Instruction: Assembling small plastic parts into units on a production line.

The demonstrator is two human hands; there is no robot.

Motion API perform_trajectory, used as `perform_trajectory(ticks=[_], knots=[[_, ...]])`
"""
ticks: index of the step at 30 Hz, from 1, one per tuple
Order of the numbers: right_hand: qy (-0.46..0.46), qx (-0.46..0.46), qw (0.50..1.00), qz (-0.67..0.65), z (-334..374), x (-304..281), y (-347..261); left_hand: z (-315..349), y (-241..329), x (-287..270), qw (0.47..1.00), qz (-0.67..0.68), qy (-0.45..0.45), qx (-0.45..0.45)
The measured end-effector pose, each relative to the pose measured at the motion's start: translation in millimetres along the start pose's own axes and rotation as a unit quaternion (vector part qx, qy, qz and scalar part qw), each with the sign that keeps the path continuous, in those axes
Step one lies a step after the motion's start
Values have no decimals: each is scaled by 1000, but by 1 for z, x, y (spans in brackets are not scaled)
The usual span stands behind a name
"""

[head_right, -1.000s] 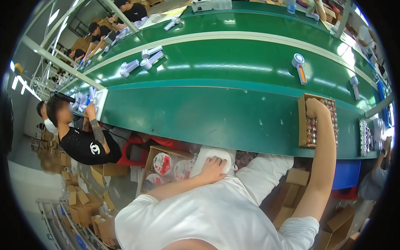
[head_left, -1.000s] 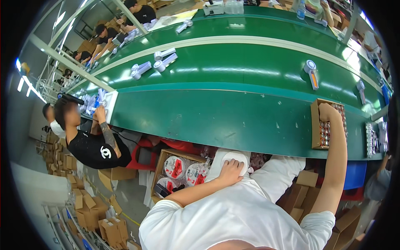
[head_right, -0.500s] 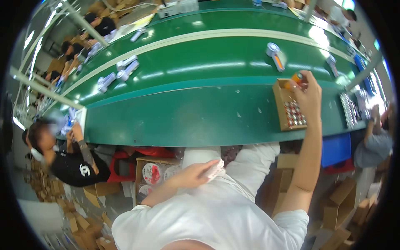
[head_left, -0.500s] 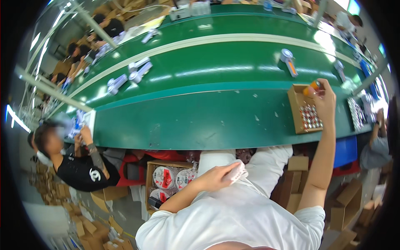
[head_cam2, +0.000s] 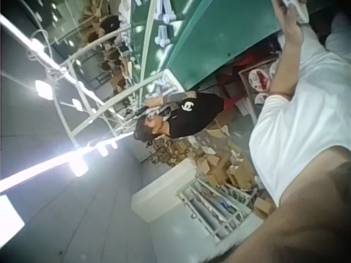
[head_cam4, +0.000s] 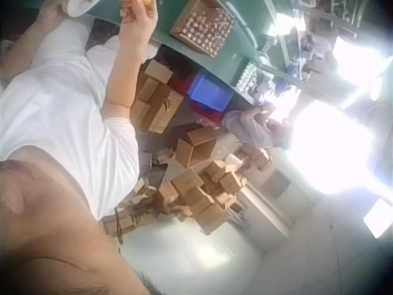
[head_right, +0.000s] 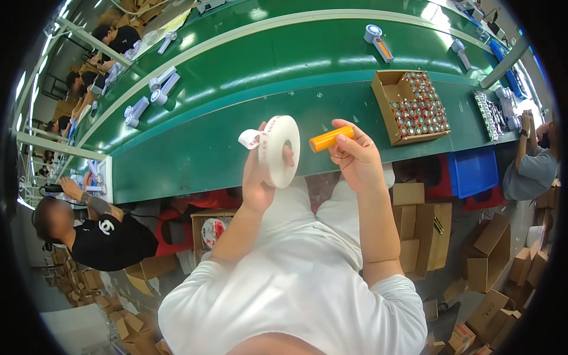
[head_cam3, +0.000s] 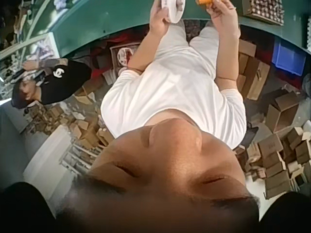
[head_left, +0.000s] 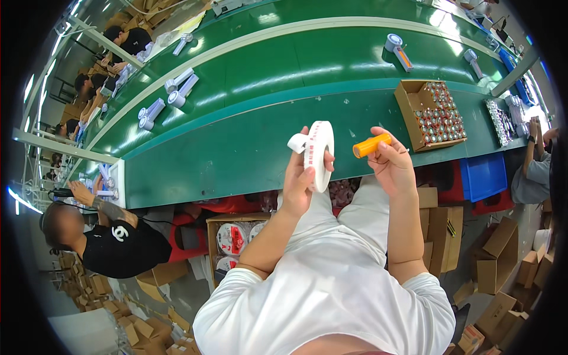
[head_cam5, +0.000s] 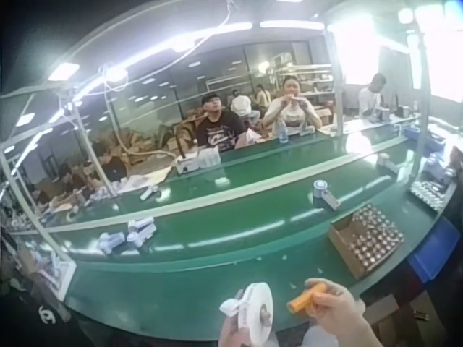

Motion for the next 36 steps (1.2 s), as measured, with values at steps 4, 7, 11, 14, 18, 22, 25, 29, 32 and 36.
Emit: perform_trajectory(ticks=[4,7,11,14,18,22,25,29,32,36], knots=[[63,-72,995,-26,13,17,21,13,-2,-6,990,-127,-6,61],[50,-84,995,-25,25,74,16,20,-2,-9,962,-245,-65,103],[79,-141,949,269,33,76,21,25,-8,-13,891,-412,-100,162],[182,-68,884,426,36,93,37,29,-5,-11,838,-475,-148,226],[212,-166,793,546,33,96,54,21,1,1,887,-387,-112,224],[114,-50,818,562,32,90,61,24,10,-6,939,-298,-53,165],[149,31,943,297,37,84,53,27,10,-11,945,-302,-10,126],[202,-110,850,474,38,97,38,26,11,-11,903,-426,-21,57],[221,-89,817,526,44,107,30,24,7,-16,811,-556,-81,161],[266,-5,862,431,44,108,32,21,8,-12,776,-586,-106,209]])
Point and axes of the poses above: each hand's wrist, its own z-axis away from the middle knuckle, its own x-axis out of the palm, y = z × x, the point moved 2 cm from there along -z, towards the middle knuckle, and after that the axes turned 15 degrees about x, right-handed, at the moved point
